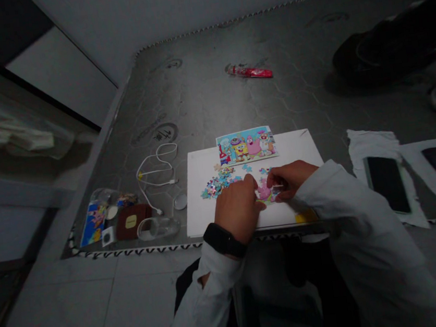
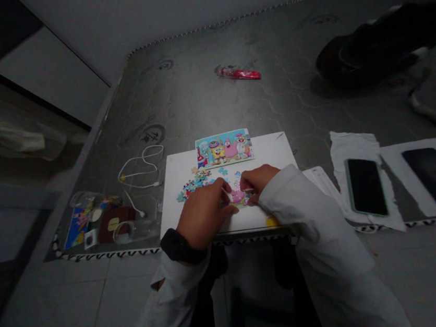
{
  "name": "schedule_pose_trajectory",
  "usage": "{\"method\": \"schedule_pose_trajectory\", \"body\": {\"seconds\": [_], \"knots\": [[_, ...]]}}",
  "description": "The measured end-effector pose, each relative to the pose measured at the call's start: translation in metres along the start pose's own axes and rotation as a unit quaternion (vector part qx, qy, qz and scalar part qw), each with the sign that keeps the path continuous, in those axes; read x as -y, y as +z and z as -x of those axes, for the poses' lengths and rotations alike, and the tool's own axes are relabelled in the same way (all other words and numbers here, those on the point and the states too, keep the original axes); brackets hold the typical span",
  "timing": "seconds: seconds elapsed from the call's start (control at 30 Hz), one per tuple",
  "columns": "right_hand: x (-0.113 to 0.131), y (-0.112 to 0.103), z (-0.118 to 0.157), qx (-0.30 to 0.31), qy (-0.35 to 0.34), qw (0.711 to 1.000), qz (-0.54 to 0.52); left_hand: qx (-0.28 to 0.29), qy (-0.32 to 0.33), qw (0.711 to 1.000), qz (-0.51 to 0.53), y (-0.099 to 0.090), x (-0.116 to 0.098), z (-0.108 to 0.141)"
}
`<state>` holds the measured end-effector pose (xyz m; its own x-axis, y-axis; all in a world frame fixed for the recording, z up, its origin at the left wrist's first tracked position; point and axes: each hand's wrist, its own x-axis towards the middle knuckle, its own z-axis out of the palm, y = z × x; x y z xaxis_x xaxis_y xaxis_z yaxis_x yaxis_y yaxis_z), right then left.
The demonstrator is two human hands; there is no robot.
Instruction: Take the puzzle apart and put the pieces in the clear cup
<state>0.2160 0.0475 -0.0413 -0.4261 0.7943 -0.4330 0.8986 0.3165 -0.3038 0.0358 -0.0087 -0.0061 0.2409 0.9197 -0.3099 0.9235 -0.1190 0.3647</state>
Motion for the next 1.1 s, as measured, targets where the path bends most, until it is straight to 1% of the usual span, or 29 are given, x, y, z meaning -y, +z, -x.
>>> {"method": "schedule_pose_trajectory", "body": {"seconds": [0.07,0.2,0.33,0.43,0.5,0.6,0.7,0.77,0.87,0.97,1.1], "knots": [[0.000,0.000,-0.001,-0.004,-0.017,1.000,0.012,-0.003,0.011,1.000,0.005,0.001,0.001,0.000],[0.001,-0.005,0.002,-0.012,-0.025,0.999,0.025,0.001,0.026,1.000,0.003,0.004,0.003,-0.001],[0.000,-0.014,0.011,-0.031,-0.046,0.998,-0.011,-0.010,0.036,0.999,-0.009,0.005,0.005,-0.001],[0.000,-0.017,0.016,-0.065,-0.056,0.996,-0.032,-0.012,0.036,0.999,-0.007,0.003,0.005,0.000],[0.001,-0.018,0.019,-0.097,-0.044,0.993,-0.051,-0.023,0.030,0.999,-0.004,0.001,0.005,0.000],[0.005,-0.019,0.020,-0.140,0.000,0.985,-0.103,-0.058,0.030,0.998,0.019,0.000,0.006,0.000],[0.011,-0.021,0.019,-0.154,0.039,0.971,-0.181,-0.094,0.044,0.991,0.079,0.001,0.004,-0.001],[0.014,-0.020,0.019,-0.150,0.038,0.958,-0.239,-0.116,0.045,0.986,0.108,0.000,0.003,-0.002],[0.018,-0.019,0.017,-0.161,0.022,0.941,-0.295,-0.144,0.034,0.983,0.105,-0.002,0.003,-0.002],[0.019,-0.018,0.016,-0.179,0.029,0.938,-0.296,-0.147,0.038,0.983,0.102,-0.005,0.004,-0.001],[0.016,-0.017,0.016,-0.179,0.026,0.935,-0.306,-0.143,0.056,0.983,0.101,-0.007,0.007,0.001]]}}
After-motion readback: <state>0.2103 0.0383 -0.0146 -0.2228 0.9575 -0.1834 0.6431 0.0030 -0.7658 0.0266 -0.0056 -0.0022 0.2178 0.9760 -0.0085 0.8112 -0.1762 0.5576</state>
